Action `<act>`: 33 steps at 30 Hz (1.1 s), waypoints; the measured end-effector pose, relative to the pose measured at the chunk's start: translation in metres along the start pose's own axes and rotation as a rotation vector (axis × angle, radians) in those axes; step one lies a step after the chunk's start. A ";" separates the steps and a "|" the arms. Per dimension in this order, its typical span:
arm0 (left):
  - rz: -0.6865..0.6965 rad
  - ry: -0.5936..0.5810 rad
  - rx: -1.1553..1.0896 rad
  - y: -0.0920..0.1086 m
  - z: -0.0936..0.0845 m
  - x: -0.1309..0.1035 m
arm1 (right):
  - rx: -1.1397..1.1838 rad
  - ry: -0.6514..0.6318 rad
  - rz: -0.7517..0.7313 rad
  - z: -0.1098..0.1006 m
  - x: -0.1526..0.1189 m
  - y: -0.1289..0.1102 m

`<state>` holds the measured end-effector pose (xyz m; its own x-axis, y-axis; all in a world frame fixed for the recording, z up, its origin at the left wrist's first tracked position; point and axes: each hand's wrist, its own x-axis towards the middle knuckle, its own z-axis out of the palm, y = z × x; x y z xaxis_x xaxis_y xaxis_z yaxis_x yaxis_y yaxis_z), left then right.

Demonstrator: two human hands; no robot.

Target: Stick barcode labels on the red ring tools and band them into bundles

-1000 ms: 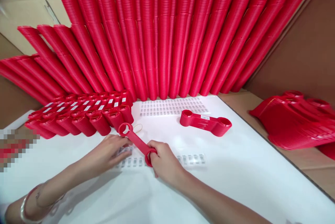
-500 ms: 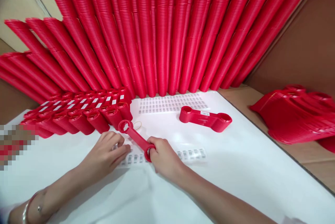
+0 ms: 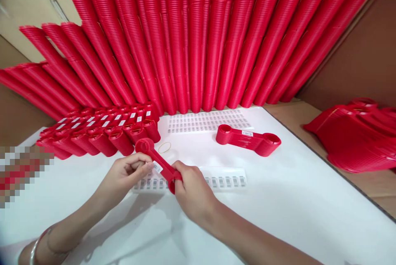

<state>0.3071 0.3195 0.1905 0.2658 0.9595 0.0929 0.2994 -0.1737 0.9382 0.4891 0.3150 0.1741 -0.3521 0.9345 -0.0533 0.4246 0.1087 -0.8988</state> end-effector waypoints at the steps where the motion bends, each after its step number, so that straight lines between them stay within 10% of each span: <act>1: 0.000 0.001 -0.003 0.000 0.000 0.000 | -0.002 0.000 -0.002 0.000 0.000 0.000; 14: 0.039 0.100 0.193 -0.001 0.008 -0.002 | -0.007 -0.005 -0.014 0.002 -0.003 -0.001; 21: 0.640 0.365 1.168 0.004 0.019 -0.005 | 0.049 -0.052 -0.075 0.005 -0.003 0.002; 28: 0.567 0.500 1.289 0.004 -0.007 0.007 | 0.072 -0.112 -0.047 0.005 -0.008 0.000; 33: 0.524 0.366 1.096 -0.005 -0.022 0.008 | 0.173 -0.090 0.025 0.002 -0.006 0.003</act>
<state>0.2881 0.3330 0.1940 0.3661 0.6948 0.6191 0.8806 -0.4737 0.0108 0.4912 0.3088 0.1714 -0.4198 0.9011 -0.1087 0.2873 0.0183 -0.9577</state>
